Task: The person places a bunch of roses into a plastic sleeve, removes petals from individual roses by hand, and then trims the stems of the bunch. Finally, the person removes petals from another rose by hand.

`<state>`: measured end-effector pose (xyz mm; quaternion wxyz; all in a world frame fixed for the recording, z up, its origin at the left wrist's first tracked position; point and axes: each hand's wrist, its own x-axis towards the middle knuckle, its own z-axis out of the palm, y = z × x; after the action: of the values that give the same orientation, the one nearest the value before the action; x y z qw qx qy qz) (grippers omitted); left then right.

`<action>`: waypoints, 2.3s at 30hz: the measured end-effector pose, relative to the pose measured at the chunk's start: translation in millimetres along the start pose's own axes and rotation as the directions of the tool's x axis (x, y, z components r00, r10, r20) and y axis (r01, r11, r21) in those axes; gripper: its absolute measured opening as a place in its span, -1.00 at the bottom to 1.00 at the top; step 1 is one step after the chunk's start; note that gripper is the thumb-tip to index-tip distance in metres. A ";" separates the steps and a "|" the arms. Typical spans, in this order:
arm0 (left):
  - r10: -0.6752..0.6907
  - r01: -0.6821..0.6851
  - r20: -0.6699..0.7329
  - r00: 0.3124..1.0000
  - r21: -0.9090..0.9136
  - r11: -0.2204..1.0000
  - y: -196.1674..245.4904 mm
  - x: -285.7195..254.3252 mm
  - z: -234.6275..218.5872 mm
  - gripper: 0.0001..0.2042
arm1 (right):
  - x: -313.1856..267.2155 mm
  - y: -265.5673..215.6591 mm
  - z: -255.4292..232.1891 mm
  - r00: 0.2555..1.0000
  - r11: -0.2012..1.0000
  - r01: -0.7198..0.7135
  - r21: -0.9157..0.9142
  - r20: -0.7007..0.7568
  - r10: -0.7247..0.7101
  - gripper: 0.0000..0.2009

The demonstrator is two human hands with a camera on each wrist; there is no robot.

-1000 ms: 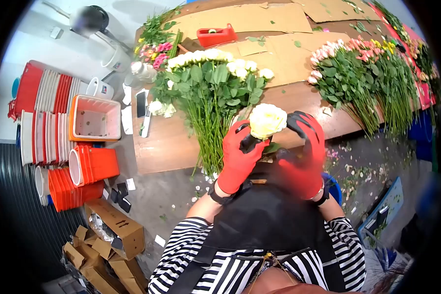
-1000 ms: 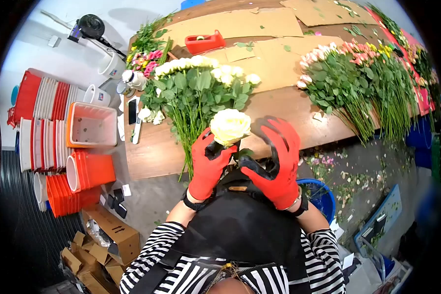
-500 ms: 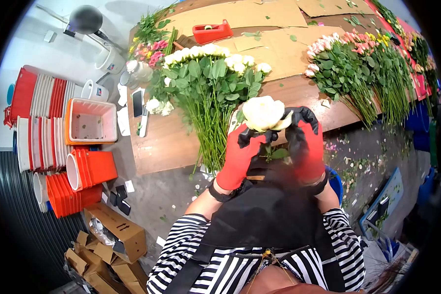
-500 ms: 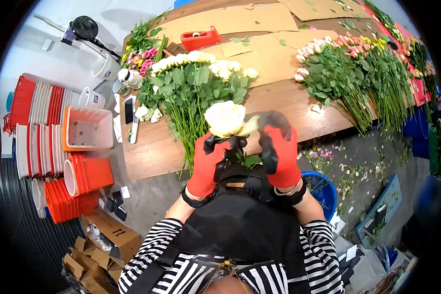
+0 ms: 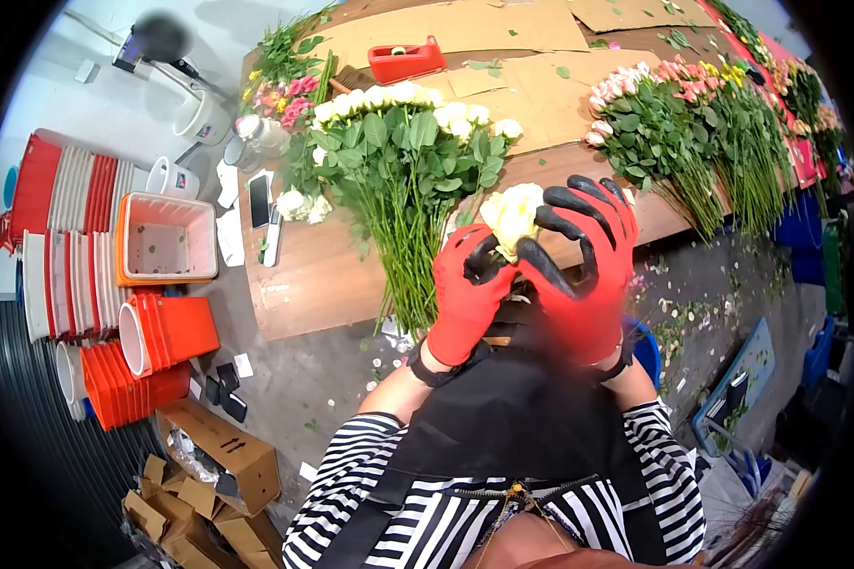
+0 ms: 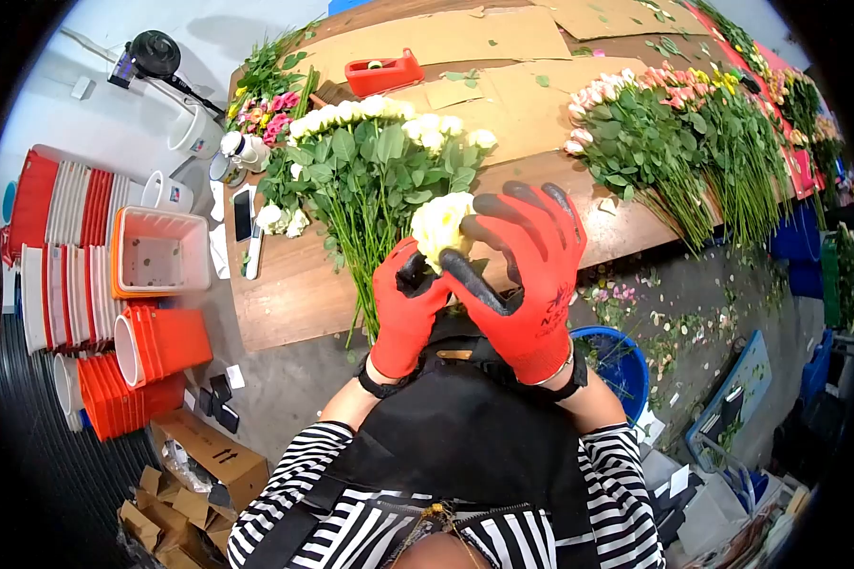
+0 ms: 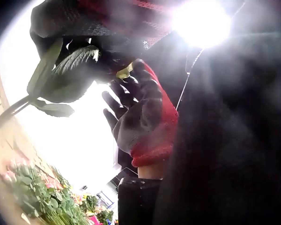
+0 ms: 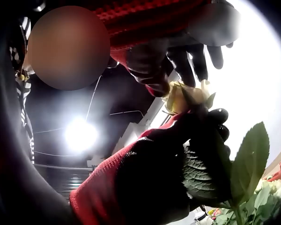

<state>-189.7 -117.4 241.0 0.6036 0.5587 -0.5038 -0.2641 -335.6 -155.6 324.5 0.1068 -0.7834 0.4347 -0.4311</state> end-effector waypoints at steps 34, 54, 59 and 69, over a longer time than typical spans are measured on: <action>-0.157 0.160 0.033 0.987 -0.165 0.973 -5.6 5.9 -9.6 -0.65 | -17.2 30.6 33.8 0.889 0.586 -0.344 0.733 0.054 0.454 -0.63; 0.088 -0.087 -0.007 0.996 0.069 0.994 17.6 15.2 -7.2 -0.62 | -3.3 4.4 9.1 0.993 0.834 -0.106 0.541 0.013 0.118 -0.64; -0.410 0.437 0.161 0.898 -0.443 0.783 23.7 19.3 -10.8 -0.68 | -24.7 29.9 18.5 0.941 0.381 -0.250 0.890 0.130 0.312 -0.73; -0.041 0.049 0.083 0.996 -0.105 0.993 -5.7 20.1 -8.9 -0.56 | 11.5 19.9 8.9 0.961 0.709 -0.271 0.651 0.136 0.243 -0.58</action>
<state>-173.1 -132.8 243.1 0.6057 0.5258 -0.5001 -0.3265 -337.6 -178.3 315.0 0.4457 -0.6342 0.3552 -0.5225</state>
